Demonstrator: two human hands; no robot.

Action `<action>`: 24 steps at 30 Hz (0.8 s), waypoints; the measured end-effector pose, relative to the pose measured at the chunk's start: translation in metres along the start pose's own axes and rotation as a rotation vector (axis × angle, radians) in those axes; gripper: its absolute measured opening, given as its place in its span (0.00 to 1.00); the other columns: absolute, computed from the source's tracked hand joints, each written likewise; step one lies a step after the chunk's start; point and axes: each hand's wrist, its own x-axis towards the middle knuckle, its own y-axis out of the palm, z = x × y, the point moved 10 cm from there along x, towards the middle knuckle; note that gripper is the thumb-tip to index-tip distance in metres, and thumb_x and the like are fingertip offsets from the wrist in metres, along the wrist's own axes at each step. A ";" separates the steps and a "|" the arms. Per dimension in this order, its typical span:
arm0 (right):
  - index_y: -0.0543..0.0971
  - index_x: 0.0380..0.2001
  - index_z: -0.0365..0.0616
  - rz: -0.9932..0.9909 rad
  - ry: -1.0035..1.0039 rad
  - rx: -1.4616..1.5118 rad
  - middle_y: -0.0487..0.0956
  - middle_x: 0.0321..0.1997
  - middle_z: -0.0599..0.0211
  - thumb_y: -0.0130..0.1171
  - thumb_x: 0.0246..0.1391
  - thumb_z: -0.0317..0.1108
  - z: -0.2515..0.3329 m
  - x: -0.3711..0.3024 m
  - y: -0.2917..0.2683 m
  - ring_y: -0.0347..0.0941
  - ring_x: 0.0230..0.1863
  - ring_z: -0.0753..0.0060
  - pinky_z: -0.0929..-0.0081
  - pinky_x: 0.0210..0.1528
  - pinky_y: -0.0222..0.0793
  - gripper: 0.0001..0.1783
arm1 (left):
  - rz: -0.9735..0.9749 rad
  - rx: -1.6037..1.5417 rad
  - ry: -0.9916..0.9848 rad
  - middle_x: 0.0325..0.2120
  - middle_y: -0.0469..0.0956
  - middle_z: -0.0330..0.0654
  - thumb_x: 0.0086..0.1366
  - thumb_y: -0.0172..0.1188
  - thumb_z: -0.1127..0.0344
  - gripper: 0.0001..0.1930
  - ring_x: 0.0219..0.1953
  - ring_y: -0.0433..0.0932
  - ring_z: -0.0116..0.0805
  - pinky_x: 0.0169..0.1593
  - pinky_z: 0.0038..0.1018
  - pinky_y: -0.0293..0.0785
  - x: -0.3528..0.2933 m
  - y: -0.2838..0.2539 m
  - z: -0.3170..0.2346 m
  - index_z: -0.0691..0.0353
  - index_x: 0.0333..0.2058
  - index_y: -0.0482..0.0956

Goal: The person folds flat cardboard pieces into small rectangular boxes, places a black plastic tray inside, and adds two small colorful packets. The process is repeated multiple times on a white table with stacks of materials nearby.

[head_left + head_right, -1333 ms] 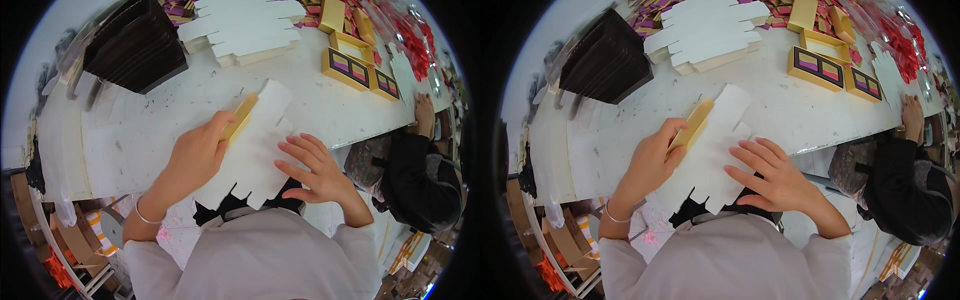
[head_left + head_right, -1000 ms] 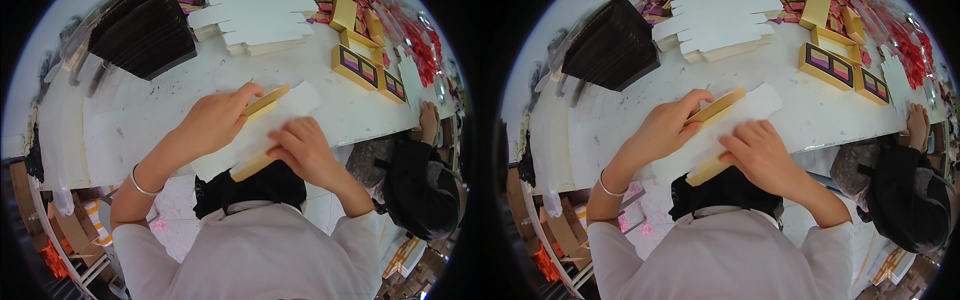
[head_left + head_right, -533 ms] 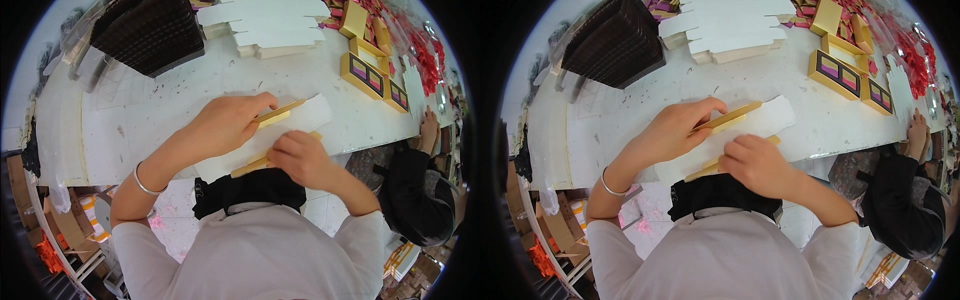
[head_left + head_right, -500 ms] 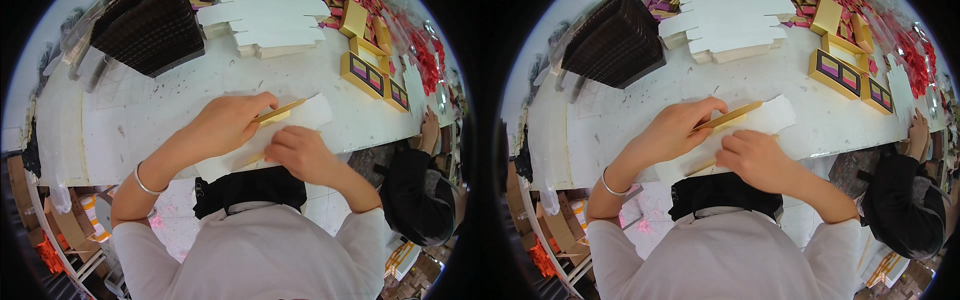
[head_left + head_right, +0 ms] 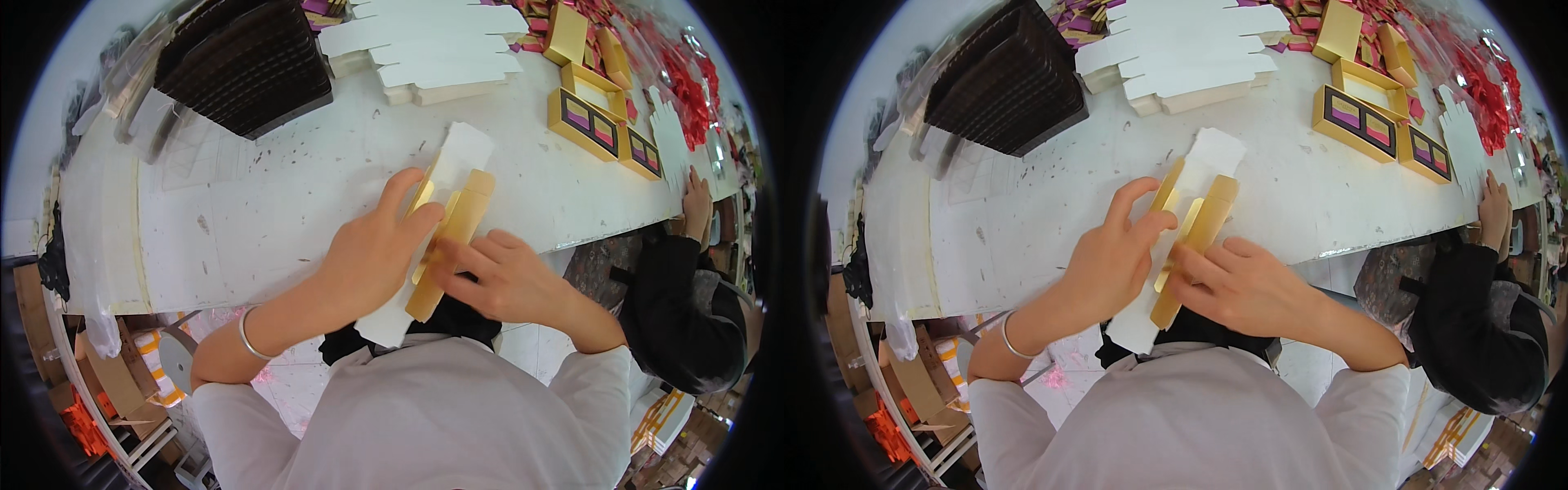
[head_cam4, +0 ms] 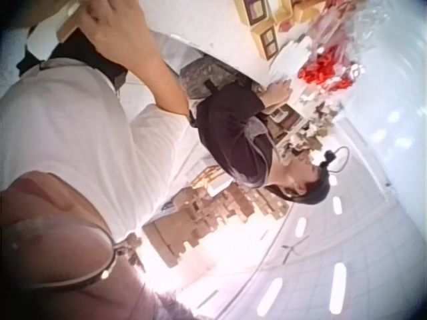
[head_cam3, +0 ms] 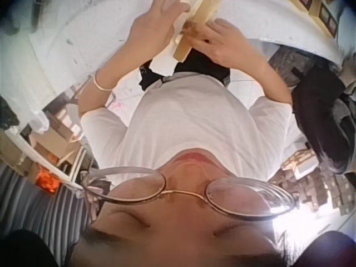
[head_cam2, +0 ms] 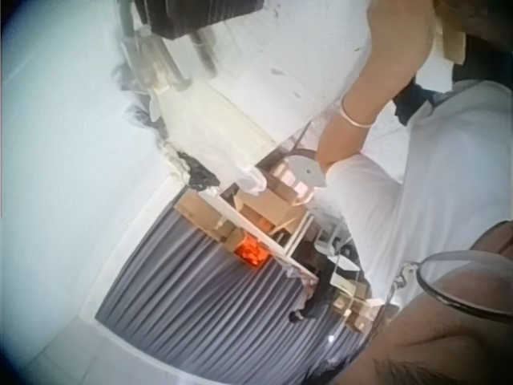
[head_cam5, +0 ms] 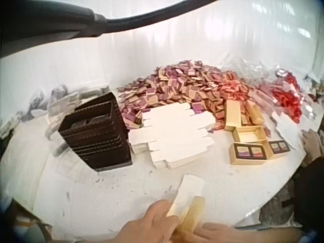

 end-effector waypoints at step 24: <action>0.72 0.25 0.39 -0.063 0.221 0.528 0.68 0.38 0.60 0.62 0.39 0.23 -0.033 -0.022 0.013 0.66 0.38 0.57 0.68 0.42 0.65 0.09 | -0.065 -0.188 0.259 0.24 0.72 0.37 0.48 0.69 0.71 0.08 0.24 0.72 0.34 0.26 0.28 0.68 -0.015 0.011 -0.031 0.60 0.24 0.77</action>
